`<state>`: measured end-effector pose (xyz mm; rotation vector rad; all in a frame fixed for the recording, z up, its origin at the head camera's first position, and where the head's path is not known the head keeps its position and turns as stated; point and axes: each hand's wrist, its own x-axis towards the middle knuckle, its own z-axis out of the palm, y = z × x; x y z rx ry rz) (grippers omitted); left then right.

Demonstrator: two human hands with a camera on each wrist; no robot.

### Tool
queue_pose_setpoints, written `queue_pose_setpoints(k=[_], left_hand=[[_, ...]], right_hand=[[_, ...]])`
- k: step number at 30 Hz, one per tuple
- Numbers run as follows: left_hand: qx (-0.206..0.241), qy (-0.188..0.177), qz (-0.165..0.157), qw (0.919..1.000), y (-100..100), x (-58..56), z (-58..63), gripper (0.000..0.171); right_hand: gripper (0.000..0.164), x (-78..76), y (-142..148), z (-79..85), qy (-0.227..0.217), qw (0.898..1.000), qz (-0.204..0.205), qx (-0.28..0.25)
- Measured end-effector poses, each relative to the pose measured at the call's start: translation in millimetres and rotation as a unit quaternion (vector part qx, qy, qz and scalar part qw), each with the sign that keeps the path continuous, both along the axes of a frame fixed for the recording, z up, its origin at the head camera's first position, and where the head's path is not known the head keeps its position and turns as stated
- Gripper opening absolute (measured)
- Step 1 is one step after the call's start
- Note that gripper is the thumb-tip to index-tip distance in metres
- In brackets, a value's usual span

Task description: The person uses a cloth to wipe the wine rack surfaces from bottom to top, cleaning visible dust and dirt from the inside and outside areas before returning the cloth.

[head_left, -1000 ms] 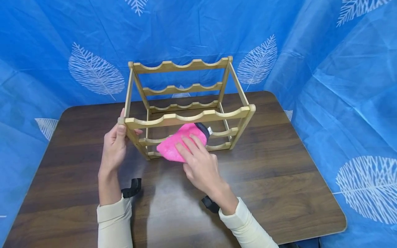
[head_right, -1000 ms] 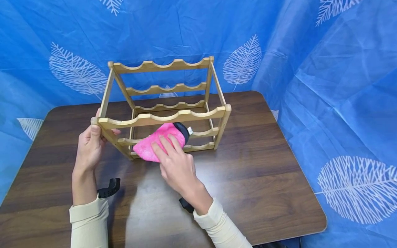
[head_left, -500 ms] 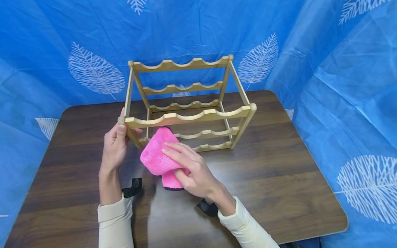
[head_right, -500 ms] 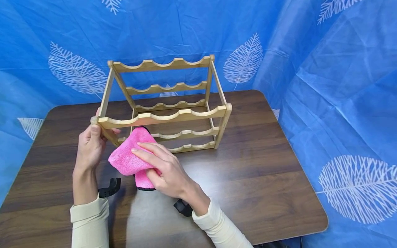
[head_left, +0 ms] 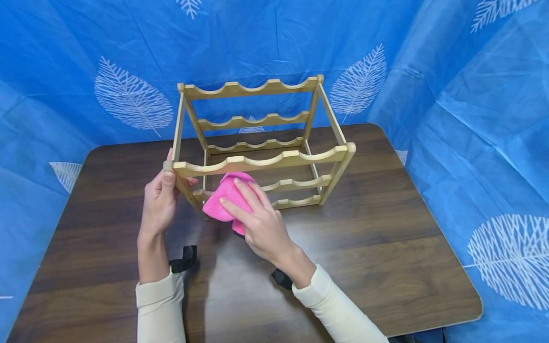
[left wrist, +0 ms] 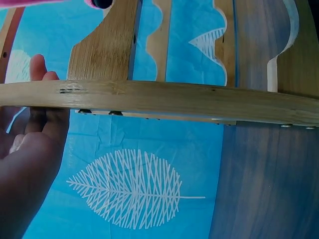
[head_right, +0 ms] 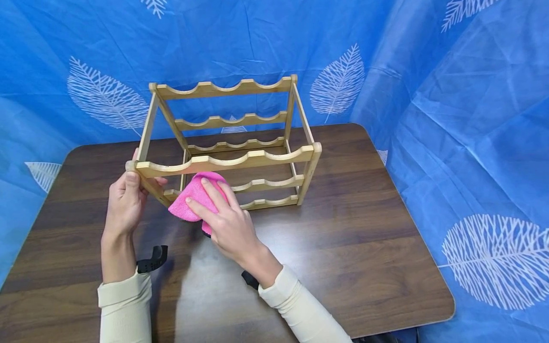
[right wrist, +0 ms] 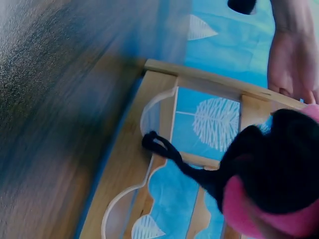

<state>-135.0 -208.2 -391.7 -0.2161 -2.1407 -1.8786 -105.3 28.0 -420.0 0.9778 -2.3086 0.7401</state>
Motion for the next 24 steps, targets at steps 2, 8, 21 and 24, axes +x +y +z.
queue_pose_setpoints(k=[2,8,21,24], left_hand=[[-0.007,0.005,0.002,1.0000,0.2,0.4,-0.3,0.041],[-0.004,0.010,-0.001,0.9999,0.1,1.0,-1.0,0.040],[0.009,0.013,0.000,0.9999,-1.9,0.3,-1.3,0.038],[-0.003,0.019,0.000,0.9998,-0.9,0.3,-1.4,0.038]], right_hand=[[0.050,-0.3,-2.4,-1.6,-0.007,0.998,-0.034,0.056],[0.049,-2.2,-11.1,-3.5,-0.045,0.988,-0.067,0.131],[0.038,-10.2,-31.1,-10.1,0.062,0.982,-0.103,0.147],[0.039,-11.9,-30.2,-14.5,0.085,0.978,-0.118,0.148]])
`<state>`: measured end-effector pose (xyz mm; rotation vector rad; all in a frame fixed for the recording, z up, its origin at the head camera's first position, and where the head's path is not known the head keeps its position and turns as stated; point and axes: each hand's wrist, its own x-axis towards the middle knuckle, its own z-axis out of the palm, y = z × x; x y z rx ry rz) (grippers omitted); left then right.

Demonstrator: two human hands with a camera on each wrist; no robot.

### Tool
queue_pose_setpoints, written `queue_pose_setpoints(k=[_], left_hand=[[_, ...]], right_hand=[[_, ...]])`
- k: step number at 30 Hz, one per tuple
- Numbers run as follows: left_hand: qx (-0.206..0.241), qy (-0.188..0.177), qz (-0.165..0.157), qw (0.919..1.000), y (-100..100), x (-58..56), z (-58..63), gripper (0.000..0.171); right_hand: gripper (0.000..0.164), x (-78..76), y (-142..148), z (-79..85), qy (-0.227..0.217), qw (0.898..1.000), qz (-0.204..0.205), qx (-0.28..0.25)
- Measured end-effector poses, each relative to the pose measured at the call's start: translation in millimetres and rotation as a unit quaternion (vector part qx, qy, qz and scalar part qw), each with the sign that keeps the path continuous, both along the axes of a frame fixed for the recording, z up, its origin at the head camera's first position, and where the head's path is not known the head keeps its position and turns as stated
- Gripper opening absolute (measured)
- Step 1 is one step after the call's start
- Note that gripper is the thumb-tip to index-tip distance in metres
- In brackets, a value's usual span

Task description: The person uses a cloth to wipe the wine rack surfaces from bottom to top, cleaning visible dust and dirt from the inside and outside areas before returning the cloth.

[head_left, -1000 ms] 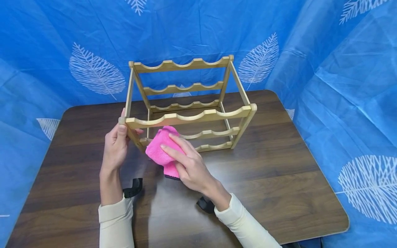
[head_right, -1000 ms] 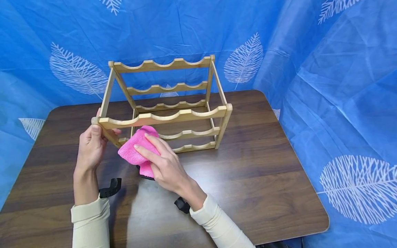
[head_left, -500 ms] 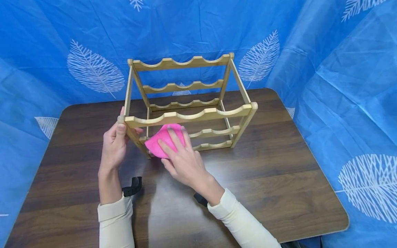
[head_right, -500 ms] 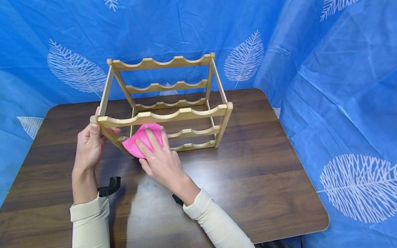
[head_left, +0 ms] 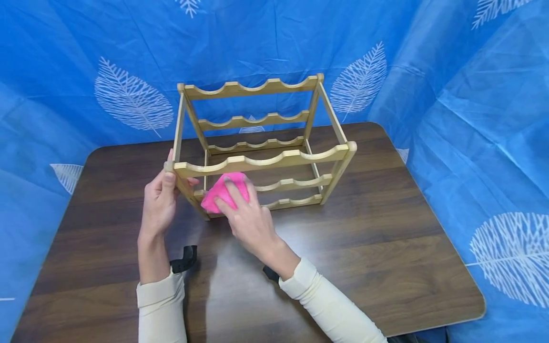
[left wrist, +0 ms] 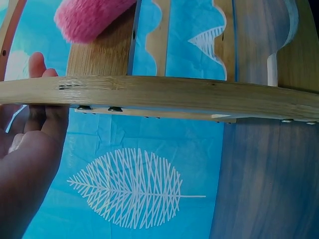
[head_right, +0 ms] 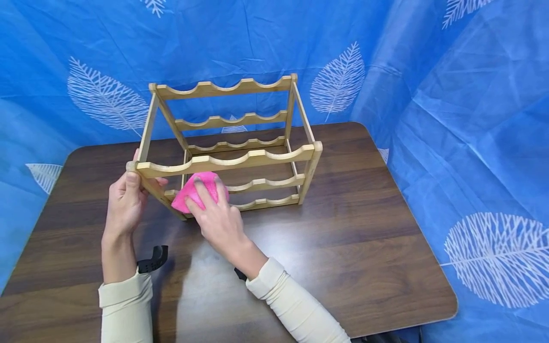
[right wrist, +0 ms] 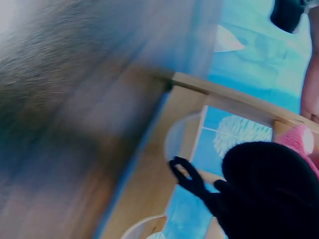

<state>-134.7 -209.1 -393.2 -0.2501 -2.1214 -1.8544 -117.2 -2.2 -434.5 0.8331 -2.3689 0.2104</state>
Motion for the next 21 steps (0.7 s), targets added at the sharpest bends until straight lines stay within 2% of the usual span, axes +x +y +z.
queue_pose_setpoints(k=[10,14,18,21], left_hand=[[-0.002,0.006,-0.006,1.0000,-0.1,0.8,-0.9,0.040],[0.001,-0.005,-0.007,1.0000,0.0,0.5,-1.1,0.041],[0.003,-0.012,-0.008,0.9999,-0.5,0.6,-1.2,0.041],[0.004,-0.012,-0.008,0.9999,-1.3,0.8,-1.3,0.041]], right_hand=[[0.035,-3.6,7.4,-9.5,0.016,1.000,0.002,-0.011],[0.030,-3.8,9.6,-9.8,0.010,1.000,0.014,-0.026],[0.035,-2.5,13.2,-9.8,-0.005,0.999,0.031,-0.029],[0.034,-2.2,16.7,-11.3,-0.006,0.999,0.035,-0.030]])
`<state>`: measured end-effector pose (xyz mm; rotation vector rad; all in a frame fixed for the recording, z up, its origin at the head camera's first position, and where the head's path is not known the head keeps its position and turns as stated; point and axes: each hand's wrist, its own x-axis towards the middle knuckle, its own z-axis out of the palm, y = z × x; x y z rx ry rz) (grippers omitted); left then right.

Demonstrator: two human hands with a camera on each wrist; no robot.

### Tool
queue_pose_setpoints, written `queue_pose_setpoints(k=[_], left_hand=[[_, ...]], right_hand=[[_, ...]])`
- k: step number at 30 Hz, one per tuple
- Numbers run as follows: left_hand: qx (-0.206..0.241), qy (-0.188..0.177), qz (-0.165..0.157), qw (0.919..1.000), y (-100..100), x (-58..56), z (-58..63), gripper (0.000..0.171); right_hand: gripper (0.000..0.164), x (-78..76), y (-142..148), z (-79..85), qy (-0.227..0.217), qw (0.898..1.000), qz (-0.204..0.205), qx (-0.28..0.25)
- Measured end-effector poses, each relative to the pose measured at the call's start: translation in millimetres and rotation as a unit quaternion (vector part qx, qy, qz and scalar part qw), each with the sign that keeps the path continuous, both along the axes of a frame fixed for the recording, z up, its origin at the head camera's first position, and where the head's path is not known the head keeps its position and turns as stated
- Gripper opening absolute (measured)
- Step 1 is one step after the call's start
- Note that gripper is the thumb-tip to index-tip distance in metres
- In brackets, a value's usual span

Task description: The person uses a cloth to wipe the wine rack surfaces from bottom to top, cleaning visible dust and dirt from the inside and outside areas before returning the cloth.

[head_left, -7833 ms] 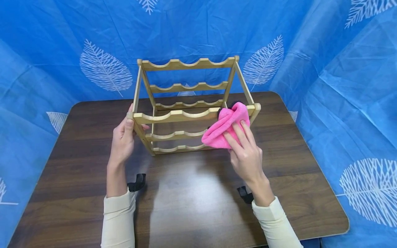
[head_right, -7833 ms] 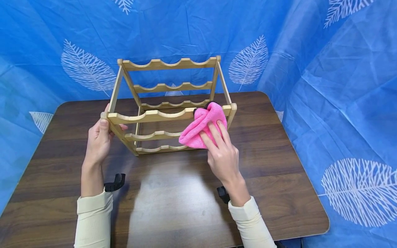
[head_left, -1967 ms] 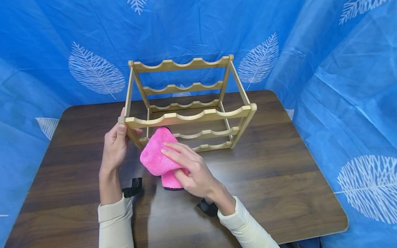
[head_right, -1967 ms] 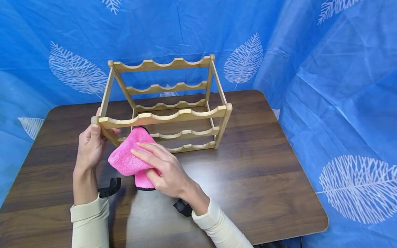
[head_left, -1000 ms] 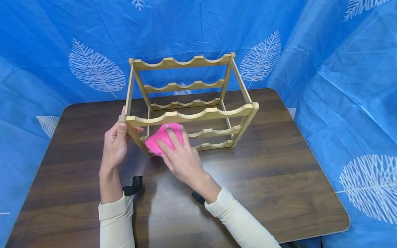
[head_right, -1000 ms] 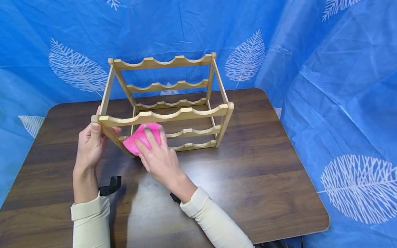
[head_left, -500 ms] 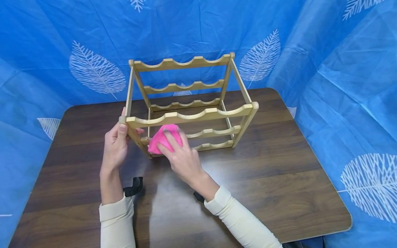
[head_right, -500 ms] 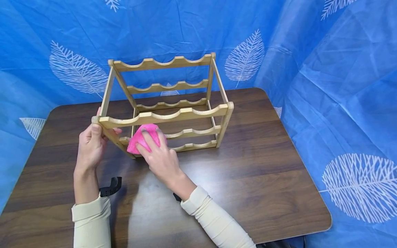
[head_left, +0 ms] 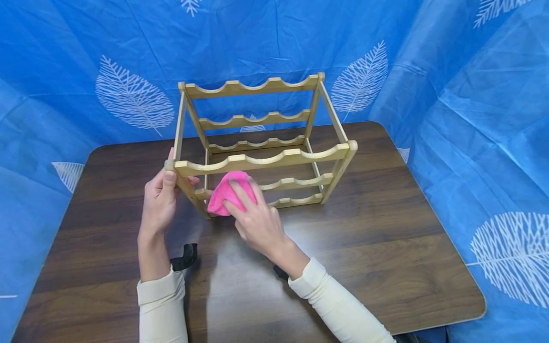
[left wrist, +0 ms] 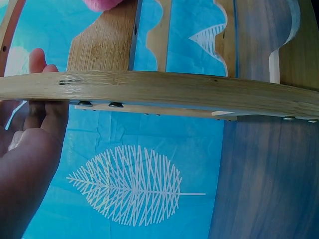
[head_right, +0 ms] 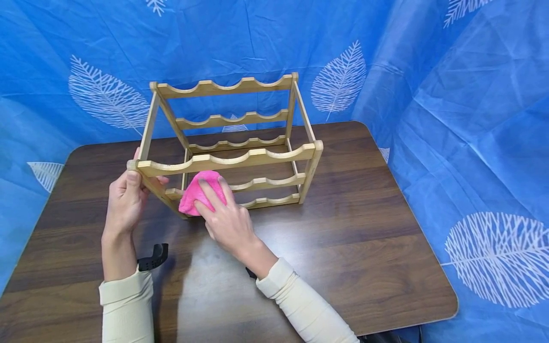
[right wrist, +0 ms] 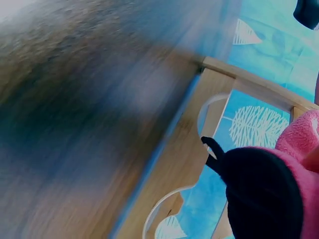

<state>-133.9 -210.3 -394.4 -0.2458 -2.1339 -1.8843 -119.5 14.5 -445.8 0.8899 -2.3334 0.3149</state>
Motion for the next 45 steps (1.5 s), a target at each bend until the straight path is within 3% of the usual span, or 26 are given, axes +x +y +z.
queue_pose_setpoints(k=[10,17,23,39,45], left_hand=[[-0.001,-0.002,-0.004,1.0000,-1.1,-2.2,0.9,0.041],[0.006,0.000,0.001,1.0000,0.0,-4.0,2.3,0.042],[0.022,0.009,-0.009,0.9997,-0.3,-3.1,2.6,0.044],[0.042,0.016,-0.020,0.9988,-0.8,-2.9,0.2,0.042],[0.035,0.025,-0.025,0.9987,-1.7,-1.2,-0.2,0.041]], right_hand=[[0.025,-2.5,14.8,-16.0,0.059,0.997,0.008,-0.048],[0.026,-4.9,25.7,-18.8,0.084,0.994,-0.002,-0.069],[0.026,-7.1,43.6,-22.0,0.087,0.989,-0.024,-0.114],[0.028,-4.8,64.0,-18.6,0.090,0.990,-0.037,-0.099],[0.020,-4.7,68.2,-16.5,0.091,0.989,-0.043,-0.113]])
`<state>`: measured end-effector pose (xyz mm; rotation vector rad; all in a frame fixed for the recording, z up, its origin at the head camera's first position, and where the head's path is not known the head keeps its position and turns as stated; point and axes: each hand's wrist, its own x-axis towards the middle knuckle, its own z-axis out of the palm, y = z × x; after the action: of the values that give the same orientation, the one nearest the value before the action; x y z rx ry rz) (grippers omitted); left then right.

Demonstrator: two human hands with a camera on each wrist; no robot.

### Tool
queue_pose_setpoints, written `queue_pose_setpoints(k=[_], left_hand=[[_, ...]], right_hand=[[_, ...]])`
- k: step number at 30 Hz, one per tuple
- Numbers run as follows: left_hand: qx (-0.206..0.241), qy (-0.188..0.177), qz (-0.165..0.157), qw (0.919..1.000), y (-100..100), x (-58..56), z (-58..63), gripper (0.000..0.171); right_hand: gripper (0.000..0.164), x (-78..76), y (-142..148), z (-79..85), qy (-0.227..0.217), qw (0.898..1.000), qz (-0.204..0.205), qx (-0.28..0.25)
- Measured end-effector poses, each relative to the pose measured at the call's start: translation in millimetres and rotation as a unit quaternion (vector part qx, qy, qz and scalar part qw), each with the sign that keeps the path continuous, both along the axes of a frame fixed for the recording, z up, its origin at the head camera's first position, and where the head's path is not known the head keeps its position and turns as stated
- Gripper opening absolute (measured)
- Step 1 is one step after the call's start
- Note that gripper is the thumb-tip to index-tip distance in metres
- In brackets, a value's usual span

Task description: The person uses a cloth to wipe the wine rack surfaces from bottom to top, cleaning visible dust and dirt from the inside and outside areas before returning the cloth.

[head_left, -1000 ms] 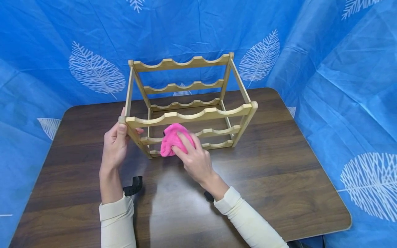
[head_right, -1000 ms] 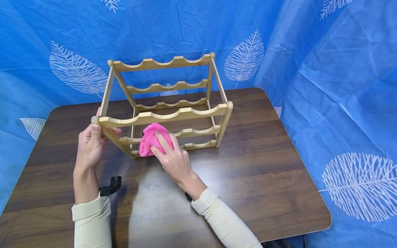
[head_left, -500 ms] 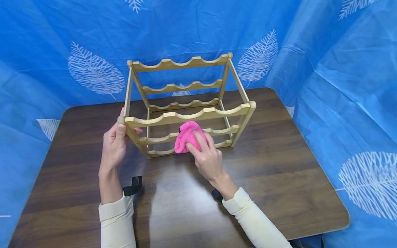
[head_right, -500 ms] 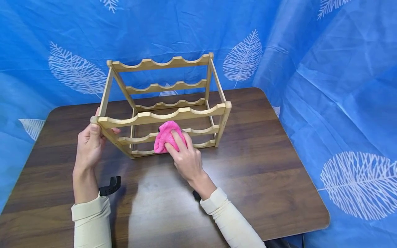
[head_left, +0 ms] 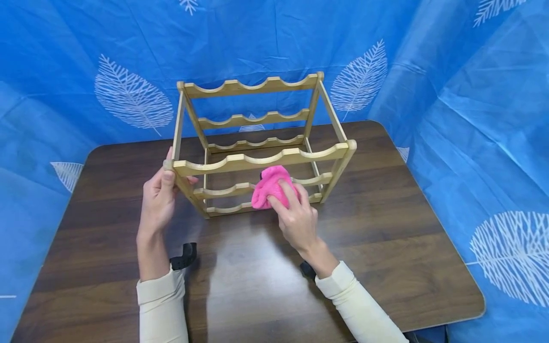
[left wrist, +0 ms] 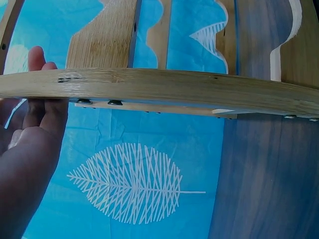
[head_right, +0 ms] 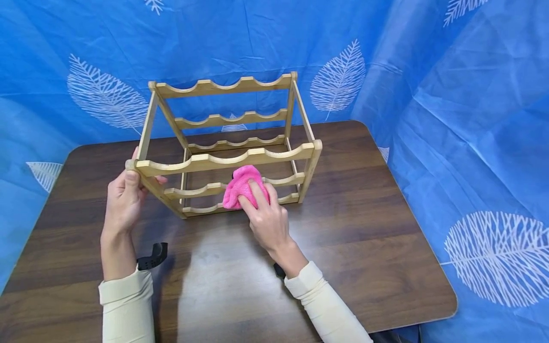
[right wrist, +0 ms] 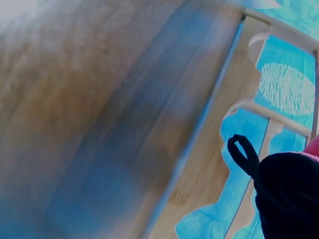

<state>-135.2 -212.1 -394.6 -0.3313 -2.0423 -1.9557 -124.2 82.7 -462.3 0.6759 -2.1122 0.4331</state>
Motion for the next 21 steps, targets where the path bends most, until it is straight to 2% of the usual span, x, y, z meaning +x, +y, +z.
queue_pose_setpoints(k=[10,21], left_hand=[[-0.002,0.004,-0.003,1.0000,0.5,-1.1,-0.5,0.041],[-0.005,0.011,0.000,0.9999,0.1,-2.0,-0.6,0.040]], right_hand=[[0.019,0.7,13.5,-1.7,-0.011,1.000,-0.025,-0.007],[0.015,-1.3,21.7,-7.0,0.001,0.999,-0.013,-0.041]])
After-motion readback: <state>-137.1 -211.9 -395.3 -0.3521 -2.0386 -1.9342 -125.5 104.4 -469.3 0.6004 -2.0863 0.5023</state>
